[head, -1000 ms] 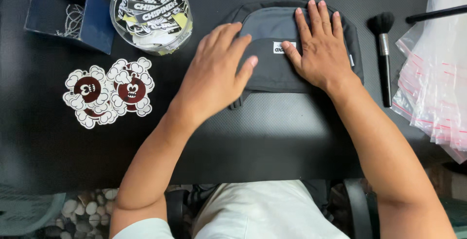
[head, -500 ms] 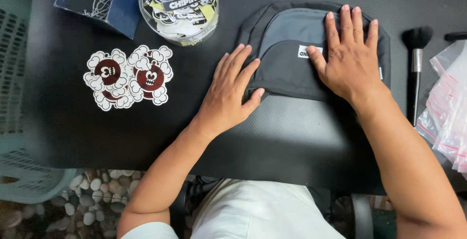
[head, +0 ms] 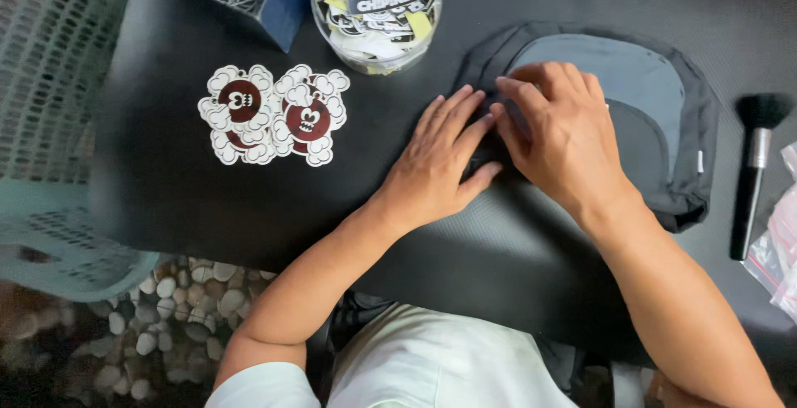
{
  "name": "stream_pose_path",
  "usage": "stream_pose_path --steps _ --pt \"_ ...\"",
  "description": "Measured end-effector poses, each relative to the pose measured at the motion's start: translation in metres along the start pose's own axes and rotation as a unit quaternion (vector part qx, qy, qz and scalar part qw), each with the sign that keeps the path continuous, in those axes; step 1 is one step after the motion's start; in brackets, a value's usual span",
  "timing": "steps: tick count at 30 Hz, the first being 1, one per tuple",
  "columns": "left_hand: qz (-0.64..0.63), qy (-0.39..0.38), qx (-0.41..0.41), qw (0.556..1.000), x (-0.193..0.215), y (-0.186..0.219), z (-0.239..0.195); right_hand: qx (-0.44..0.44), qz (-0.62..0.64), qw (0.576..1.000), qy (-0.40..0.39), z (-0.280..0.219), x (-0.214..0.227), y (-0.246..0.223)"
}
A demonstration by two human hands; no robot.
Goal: The person attaches a cartoon character sticker to a gray bag using a chain and a small metal clasp. They then use a brush to clean the surface of the bag.
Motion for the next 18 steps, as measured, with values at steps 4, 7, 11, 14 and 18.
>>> stream_pose_path --steps 4,7,11,14,18 --pt "-0.047 0.009 0.021 0.999 -0.002 -0.004 -0.001 0.071 0.078 0.994 -0.019 0.034 -0.011 -0.038" --pt "0.099 -0.082 0.027 0.991 -0.009 -0.007 0.002 0.14 0.114 0.984 -0.008 0.045 -0.05 -0.086" --pt "0.212 -0.067 0.002 0.975 -0.09 -0.045 -0.011 0.034 0.009 0.999 0.003 0.066 -0.089 -0.11" --pt "0.088 0.093 -0.022 0.992 -0.106 -0.054 -0.019 0.103 0.125 0.981 -0.102 0.081 -0.099 -0.129" --pt "0.033 0.098 -0.012 0.995 -0.1 -0.049 -0.016 0.091 0.042 0.985 -0.142 0.085 -0.118 -0.139"
Point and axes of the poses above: each hand's wrist, its own z-axis towards the middle knuckle, its own x-axis out of the back of the hand, y = z × x, the point moved 5 cm from there along z, towards the middle knuckle, and after that the axes turned 4 degrees about y, right-handed, at the moved point
